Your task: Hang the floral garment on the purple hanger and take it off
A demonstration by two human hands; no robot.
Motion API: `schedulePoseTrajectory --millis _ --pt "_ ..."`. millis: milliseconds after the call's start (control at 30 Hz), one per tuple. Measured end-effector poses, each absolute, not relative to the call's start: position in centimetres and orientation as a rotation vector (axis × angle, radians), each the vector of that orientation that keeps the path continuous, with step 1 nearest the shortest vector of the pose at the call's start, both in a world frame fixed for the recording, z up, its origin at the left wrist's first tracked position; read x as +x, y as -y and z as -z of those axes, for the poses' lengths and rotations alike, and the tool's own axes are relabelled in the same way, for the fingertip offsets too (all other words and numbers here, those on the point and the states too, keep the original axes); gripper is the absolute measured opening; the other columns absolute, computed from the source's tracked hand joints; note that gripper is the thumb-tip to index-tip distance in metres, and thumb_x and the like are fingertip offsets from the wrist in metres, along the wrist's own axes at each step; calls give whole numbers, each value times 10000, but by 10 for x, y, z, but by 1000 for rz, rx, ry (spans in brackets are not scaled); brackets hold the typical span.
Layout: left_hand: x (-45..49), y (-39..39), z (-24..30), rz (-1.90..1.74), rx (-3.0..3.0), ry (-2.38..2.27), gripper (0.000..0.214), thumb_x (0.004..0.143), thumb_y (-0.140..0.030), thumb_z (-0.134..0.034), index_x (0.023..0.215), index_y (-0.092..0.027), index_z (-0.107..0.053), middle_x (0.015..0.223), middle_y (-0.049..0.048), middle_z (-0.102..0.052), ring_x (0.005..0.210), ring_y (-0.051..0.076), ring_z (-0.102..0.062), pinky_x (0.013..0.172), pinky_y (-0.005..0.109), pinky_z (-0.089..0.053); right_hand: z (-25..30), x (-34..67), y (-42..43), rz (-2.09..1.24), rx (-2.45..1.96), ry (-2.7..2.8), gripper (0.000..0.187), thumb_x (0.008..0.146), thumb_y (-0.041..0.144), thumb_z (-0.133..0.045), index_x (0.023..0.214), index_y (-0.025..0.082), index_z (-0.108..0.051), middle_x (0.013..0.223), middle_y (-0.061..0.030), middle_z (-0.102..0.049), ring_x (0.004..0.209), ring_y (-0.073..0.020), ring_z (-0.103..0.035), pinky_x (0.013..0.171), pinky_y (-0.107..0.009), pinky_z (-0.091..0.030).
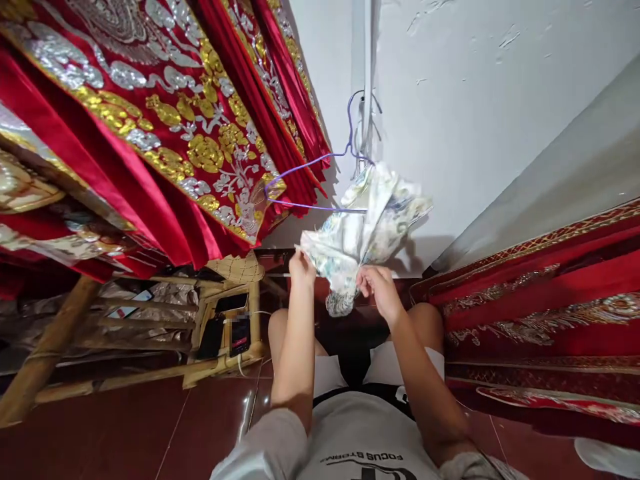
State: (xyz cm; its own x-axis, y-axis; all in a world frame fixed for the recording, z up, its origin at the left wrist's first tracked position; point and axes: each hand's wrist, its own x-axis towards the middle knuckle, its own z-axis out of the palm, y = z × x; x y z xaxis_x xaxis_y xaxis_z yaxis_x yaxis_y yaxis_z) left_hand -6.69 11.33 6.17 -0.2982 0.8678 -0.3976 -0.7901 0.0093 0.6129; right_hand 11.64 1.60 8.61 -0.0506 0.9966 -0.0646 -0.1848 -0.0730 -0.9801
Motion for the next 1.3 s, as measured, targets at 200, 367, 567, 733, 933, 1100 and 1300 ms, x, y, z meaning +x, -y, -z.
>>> schedulePoseTrajectory --millis 200,367,567,733,933,1100,1300 --pt "-15 -59 -79 -1320 520 -824 138 847 -288 -697 811 -177 -623 800 33 -665 722 157 -650 750 276 -551 -61 142 -10 -1269 -1284 1185 390 869 509 -544 630 214 -632 531 -13 -561 545 -171 -516 596 -306 -442" --pt "1 -24 -131 -1254 1274 -724 224 943 -422 -639 861 -215 -656 1067 87 -699 1024 249 -666 950 386 -529 -75 151 -25 -1206 -1117 1207 612 926 776 -430 1011 244 -718 1031 -98 -727 1114 -289 -641 990 -397 -510" --pt "-13 -20 -140 -1182 1845 -903 242 1016 -454 -545 1094 -253 -657 1383 120 -608 1323 302 -539 1138 458 -406 -109 150 -21 -1605 -862 1501 629 843 787 -578 1133 245 -715 1058 -83 -720 1098 -282 -658 934 -389 -539" --pt "-41 -34 -110 -788 1907 -784 411 1006 -543 -493 1259 -228 -566 1169 102 -682 1020 266 -629 915 360 -495 -145 177 -34 -1478 -1077 1827 248 687 337 -839 839 186 -714 811 -24 -718 766 -210 -655 713 -314 -542" --pt "-73 -43 -95 -575 2021 -1000 355 985 -500 -522 895 -187 -666 757 4 -632 698 181 -533 695 277 -433 -159 194 -88 -926 -1341 1759 293 731 235 -731 1020 215 -779 1020 -65 -779 948 -295 -715 793 -378 -583" --pt "-108 -49 -102 -308 2118 -1210 412 976 -515 -474 760 -190 -608 655 2 -588 601 164 -483 599 270 -343 -139 188 -146 -708 -1315 1688 734 767 221 -666 1494 216 -565 1575 -105 -527 1471 -340 -459 1210 -480 -372" --pt "-141 -68 -127 -132 2283 -1507 324 923 -430 -512 695 -224 -615 760 103 -710 739 271 -660 752 342 -460 -120 199 -178 -783 -1276 1796 271 816 289 -580 995 164 -741 1008 -94 -765 958 -266 -681 900 -398 -526"
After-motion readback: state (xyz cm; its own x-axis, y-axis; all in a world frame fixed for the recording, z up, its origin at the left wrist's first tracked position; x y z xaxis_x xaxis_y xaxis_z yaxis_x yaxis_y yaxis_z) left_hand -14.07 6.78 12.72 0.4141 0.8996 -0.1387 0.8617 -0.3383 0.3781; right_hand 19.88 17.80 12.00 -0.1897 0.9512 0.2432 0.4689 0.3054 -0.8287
